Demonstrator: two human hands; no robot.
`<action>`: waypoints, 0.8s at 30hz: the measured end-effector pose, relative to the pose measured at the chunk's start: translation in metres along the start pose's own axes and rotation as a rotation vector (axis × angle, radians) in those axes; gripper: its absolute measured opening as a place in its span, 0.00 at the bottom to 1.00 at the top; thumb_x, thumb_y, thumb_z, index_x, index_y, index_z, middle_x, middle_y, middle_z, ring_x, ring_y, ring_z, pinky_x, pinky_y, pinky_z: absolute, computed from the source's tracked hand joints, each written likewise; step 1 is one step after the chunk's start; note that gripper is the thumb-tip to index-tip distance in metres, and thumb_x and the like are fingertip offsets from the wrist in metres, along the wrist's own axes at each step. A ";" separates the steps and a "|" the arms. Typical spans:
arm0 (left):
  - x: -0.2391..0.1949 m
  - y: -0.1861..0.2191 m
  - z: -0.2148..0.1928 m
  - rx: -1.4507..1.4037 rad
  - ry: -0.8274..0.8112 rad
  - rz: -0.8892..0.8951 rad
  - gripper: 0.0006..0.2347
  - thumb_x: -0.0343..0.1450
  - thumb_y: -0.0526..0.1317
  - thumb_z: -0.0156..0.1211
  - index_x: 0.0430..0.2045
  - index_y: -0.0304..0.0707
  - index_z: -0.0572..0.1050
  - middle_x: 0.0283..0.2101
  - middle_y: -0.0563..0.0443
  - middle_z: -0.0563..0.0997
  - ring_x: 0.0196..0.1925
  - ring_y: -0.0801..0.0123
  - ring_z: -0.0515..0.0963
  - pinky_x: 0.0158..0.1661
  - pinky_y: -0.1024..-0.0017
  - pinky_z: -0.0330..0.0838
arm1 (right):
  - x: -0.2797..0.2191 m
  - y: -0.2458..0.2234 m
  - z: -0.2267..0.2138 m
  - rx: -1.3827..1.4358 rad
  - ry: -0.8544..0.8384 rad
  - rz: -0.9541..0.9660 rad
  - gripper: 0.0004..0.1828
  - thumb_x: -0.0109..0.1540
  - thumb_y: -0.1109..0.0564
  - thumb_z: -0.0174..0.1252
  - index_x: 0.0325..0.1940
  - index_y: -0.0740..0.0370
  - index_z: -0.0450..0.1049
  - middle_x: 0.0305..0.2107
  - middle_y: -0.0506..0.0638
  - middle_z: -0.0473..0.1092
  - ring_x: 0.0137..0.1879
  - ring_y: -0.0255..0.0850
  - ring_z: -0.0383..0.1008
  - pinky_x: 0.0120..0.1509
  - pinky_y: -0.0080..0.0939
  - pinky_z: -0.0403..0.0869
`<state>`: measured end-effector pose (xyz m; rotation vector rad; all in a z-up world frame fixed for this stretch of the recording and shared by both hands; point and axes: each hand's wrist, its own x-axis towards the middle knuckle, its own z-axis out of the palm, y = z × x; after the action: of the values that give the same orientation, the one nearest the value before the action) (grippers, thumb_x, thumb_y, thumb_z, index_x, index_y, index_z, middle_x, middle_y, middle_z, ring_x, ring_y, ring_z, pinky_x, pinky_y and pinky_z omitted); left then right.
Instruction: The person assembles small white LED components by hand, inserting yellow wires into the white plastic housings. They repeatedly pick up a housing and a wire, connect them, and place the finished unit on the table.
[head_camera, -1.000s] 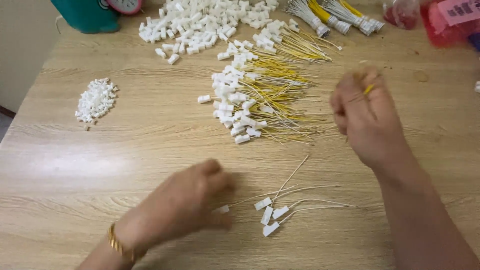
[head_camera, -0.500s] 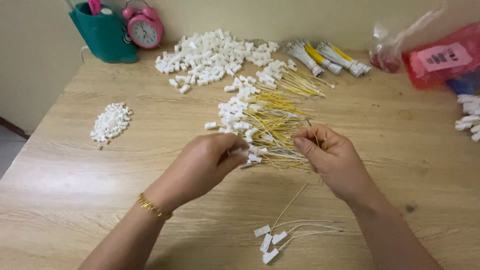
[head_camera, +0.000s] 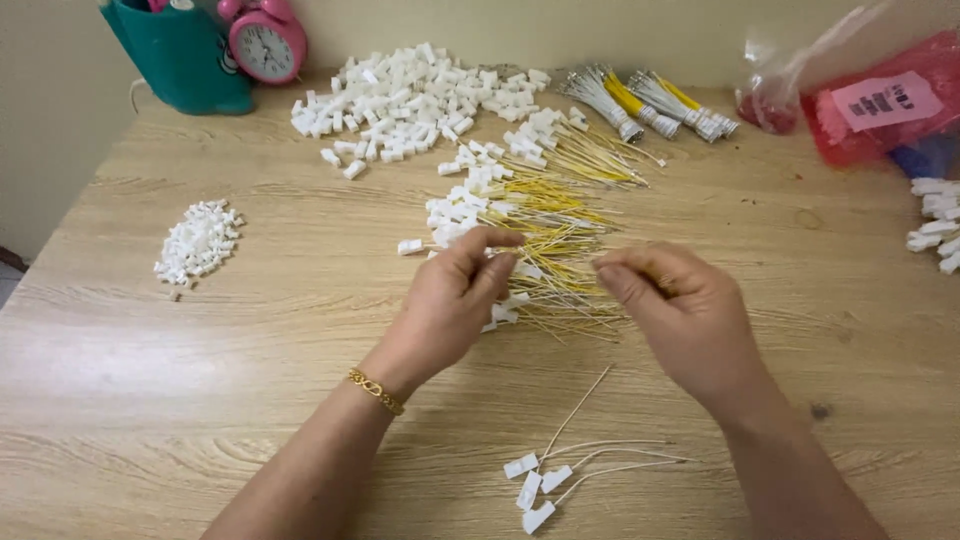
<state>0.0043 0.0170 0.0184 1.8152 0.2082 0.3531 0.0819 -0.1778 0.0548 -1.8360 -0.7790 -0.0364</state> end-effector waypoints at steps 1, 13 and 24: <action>-0.003 0.004 0.005 -0.002 0.000 -0.005 0.11 0.73 0.40 0.50 0.47 0.48 0.76 0.19 0.54 0.76 0.18 0.73 0.75 0.26 0.75 0.73 | -0.002 -0.003 0.003 -0.001 -0.003 0.004 0.04 0.61 0.62 0.61 0.39 0.64 0.80 0.22 0.53 0.69 0.32 0.35 0.68 0.39 0.36 0.69; -0.019 0.015 0.024 -0.215 -0.041 0.080 0.06 0.69 0.37 0.62 0.36 0.37 0.81 0.16 0.52 0.74 0.18 0.78 0.72 0.22 0.81 0.67 | -0.007 -0.006 0.016 -0.183 -0.198 0.096 0.08 0.58 0.64 0.59 0.39 0.61 0.82 0.21 0.53 0.70 0.29 0.39 0.68 0.38 0.40 0.70; -0.014 0.001 0.025 -0.374 -0.029 0.028 0.06 0.70 0.36 0.60 0.36 0.34 0.79 0.20 0.49 0.75 0.18 0.76 0.74 0.18 0.83 0.68 | -0.007 0.013 0.012 0.186 -0.191 0.238 0.09 0.63 0.59 0.57 0.40 0.68 0.79 0.19 0.49 0.67 0.30 0.33 0.64 0.35 0.33 0.67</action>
<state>-0.0007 -0.0105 0.0115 1.4545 0.0889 0.3594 0.0797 -0.1734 0.0361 -1.7583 -0.6649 0.3582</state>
